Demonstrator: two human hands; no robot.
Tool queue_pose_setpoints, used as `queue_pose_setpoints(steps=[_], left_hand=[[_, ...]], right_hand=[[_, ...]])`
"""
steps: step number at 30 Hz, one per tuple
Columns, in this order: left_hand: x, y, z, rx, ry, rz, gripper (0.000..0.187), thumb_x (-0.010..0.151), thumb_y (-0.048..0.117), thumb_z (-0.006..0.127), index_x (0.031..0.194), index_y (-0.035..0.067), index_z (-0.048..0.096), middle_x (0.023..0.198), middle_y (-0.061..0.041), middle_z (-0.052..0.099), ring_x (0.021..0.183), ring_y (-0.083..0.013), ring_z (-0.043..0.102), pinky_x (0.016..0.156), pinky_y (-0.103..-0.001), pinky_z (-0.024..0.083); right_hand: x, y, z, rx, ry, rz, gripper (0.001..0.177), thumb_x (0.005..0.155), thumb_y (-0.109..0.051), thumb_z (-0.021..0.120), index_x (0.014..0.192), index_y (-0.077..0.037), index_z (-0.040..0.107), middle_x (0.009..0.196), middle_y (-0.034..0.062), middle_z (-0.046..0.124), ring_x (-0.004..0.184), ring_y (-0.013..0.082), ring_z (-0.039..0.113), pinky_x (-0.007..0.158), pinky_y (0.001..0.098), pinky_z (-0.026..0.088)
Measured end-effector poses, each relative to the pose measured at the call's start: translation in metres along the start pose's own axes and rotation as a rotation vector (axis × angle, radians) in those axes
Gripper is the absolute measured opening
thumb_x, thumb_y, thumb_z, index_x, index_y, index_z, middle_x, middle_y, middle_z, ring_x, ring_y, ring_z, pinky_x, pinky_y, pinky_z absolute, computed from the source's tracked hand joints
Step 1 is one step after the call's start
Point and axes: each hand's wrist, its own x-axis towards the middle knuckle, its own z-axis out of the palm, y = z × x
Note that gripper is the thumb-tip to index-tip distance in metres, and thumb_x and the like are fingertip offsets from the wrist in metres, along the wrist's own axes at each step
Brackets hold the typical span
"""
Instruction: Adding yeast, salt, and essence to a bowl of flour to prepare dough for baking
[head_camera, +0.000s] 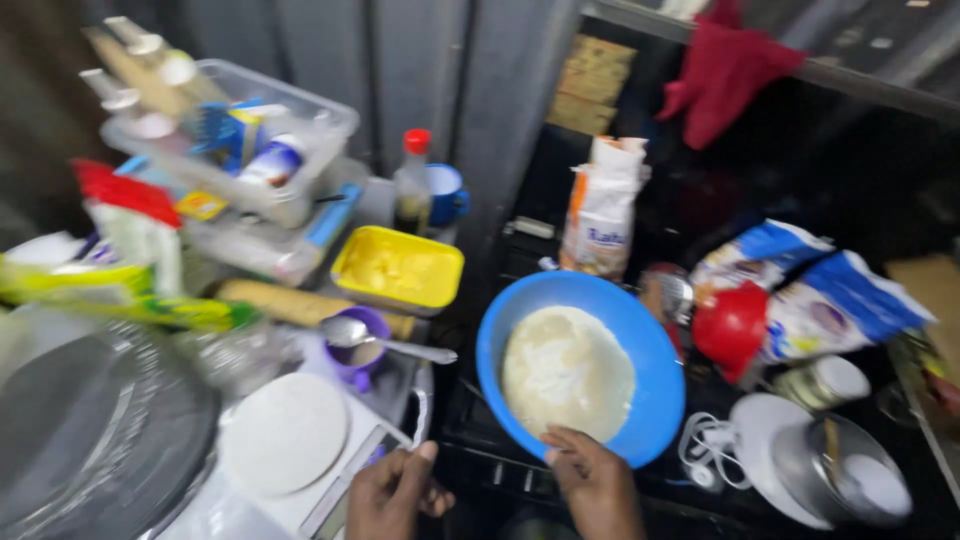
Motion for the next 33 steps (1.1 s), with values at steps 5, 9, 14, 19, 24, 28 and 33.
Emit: queue_pose_setpoints(steps=[5,9,14,19,24,28,33], left_hand=[[-0.015,0.014,0.028,0.058,-0.087,-0.116,0.026,0.100,0.011,0.083,0.090,-0.011,0.091,0.052,-0.032,0.076,0.046,-0.0316,0.067,0.055,-0.037,0.054],[-0.007,0.005,0.047,0.136,-0.131,-0.094,0.026,0.105,0.010,0.078,0.100,-0.009,0.096,0.061,-0.029,0.084,0.051,-0.0316,0.070,0.058,-0.036,0.054],[0.005,0.004,0.058,0.067,-0.117,-0.073,0.025,0.099,0.013,0.080,0.098,-0.010,0.091,0.064,-0.030,0.084,0.053,-0.0326,0.074,0.054,-0.041,0.062],[-0.001,0.044,0.046,0.008,-0.015,-0.078,0.025,0.100,0.018,0.077,0.103,-0.005,0.088,0.075,-0.024,0.086,0.058,-0.0304,0.078,0.053,-0.037,0.061],[-0.005,0.043,0.022,-0.029,0.123,-0.145,0.027,0.101,0.022,0.077,0.104,-0.004,0.086,0.077,-0.021,0.083,0.062,-0.0292,0.076,0.058,-0.036,0.055],[-0.010,0.037,-0.001,-0.125,0.241,-0.169,0.024,0.103,0.014,0.079,0.102,-0.009,0.086,0.075,-0.025,0.081,0.061,-0.0331,0.073,0.057,-0.040,0.053],[-0.003,0.004,-0.025,-0.245,0.377,-0.128,0.027,0.101,0.014,0.082,0.098,-0.013,0.086,0.072,-0.030,0.081,0.057,-0.0364,0.073,0.052,-0.040,0.051]], right_hand=[[-0.025,-0.003,-0.034,-0.127,-0.072,0.097,0.089,0.093,-0.030,0.085,0.173,-0.027,0.045,0.158,-0.0036,0.075,0.127,0.0149,0.082,0.104,0.0382,0.068],[-0.022,-0.014,-0.067,-0.181,-0.288,0.220,0.066,0.102,-0.050,0.074,0.162,-0.024,0.065,0.187,-0.0108,0.032,0.166,0.0202,0.047,0.116,0.0476,0.063],[-0.008,-0.007,-0.041,-0.084,-0.052,0.005,0.051,0.093,-0.031,0.087,0.142,-0.022,0.079,0.121,-0.0031,0.087,0.100,0.0109,0.083,0.086,0.0298,0.069],[0.024,-0.085,0.014,-0.208,-0.161,-0.498,0.059,0.097,-0.024,0.082,0.154,-0.018,0.065,0.144,-0.0004,0.073,0.119,0.0141,0.080,0.090,0.0356,0.068],[0.061,-0.120,0.077,-0.334,-0.265,-0.917,0.058,0.102,-0.016,0.078,0.157,-0.011,0.061,0.152,0.0111,0.064,0.134,0.0335,0.071,0.100,0.0476,0.065],[0.081,-0.118,0.108,-0.326,-0.266,-1.086,0.047,0.105,-0.016,0.074,0.152,-0.009,0.068,0.133,0.0117,0.073,0.118,0.0349,0.074,0.092,0.0490,0.061],[0.087,-0.117,0.123,-0.094,-0.273,-1.002,0.034,0.108,-0.011,0.069,0.138,-0.001,0.079,0.117,0.0116,0.087,0.104,0.0245,0.086,0.088,0.0373,0.069]])
